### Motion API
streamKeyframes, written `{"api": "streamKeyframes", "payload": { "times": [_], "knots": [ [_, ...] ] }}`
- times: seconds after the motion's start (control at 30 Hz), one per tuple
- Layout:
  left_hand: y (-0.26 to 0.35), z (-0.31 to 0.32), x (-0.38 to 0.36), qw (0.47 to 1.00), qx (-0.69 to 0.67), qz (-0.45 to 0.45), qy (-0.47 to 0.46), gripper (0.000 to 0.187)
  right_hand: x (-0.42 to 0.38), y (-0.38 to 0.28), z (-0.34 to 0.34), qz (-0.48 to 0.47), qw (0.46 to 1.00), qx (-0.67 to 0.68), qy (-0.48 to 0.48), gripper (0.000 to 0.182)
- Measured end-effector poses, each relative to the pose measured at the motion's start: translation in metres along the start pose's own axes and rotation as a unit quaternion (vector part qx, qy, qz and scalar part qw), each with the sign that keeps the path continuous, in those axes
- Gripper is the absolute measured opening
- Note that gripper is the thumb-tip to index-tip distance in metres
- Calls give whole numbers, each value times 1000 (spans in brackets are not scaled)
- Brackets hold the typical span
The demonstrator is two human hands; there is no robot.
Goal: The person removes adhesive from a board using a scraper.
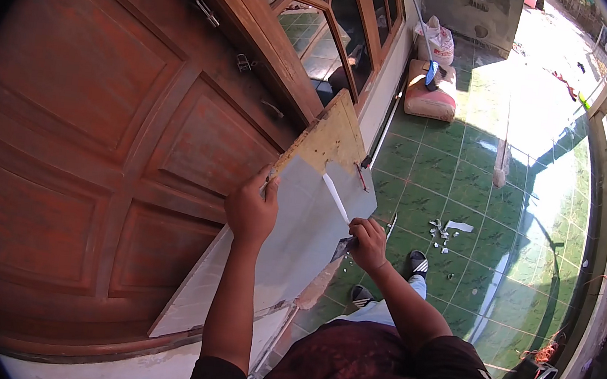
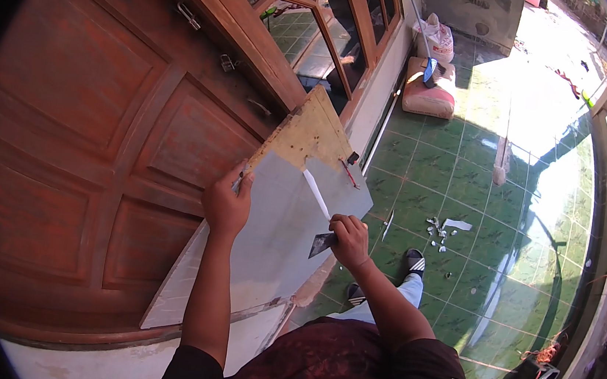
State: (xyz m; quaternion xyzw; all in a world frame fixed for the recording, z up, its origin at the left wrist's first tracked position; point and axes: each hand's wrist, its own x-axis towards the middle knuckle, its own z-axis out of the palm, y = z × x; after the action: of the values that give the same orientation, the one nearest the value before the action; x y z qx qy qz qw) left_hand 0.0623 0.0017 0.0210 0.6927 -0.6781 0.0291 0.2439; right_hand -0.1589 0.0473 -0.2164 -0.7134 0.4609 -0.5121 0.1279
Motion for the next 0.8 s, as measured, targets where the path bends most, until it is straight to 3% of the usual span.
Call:
{"api": "streamKeyframes", "payload": {
  "times": [0.27, 0.37, 0.43, 0.5, 0.63, 0.77, 0.8],
  "knots": [
    [-3, 4, 0, 1000, 3, 1, 12, 34, -55, 13, -18, 30, 998, -17, -49, 31],
    [-1, 1, 2, 1000, 15, -17, -3, 34, -88, 30, -39, 61, 984, -66, -154, 30],
    [-3, 2, 3, 1000, 17, -7, 6, 34, -125, 65, -47, 154, 939, -139, -273, 23],
    [-3, 3, 2, 1000, 18, -3, 11, 34, -131, 96, -70, 174, 873, -237, -388, 19],
    [-5, 5, 2, 1000, 20, -3, 12, 33, -66, 113, -74, 359, 887, -178, -229, 18],
    [-5, 5, 0, 1000, 13, 7, 20, 33, 23, 121, -56, 283, 928, -166, -177, 13],
    [-4, 4, 1, 1000, 15, 8, 21, 33, 35, 119, -50, 215, 963, -107, -120, 14]
  ]
}}
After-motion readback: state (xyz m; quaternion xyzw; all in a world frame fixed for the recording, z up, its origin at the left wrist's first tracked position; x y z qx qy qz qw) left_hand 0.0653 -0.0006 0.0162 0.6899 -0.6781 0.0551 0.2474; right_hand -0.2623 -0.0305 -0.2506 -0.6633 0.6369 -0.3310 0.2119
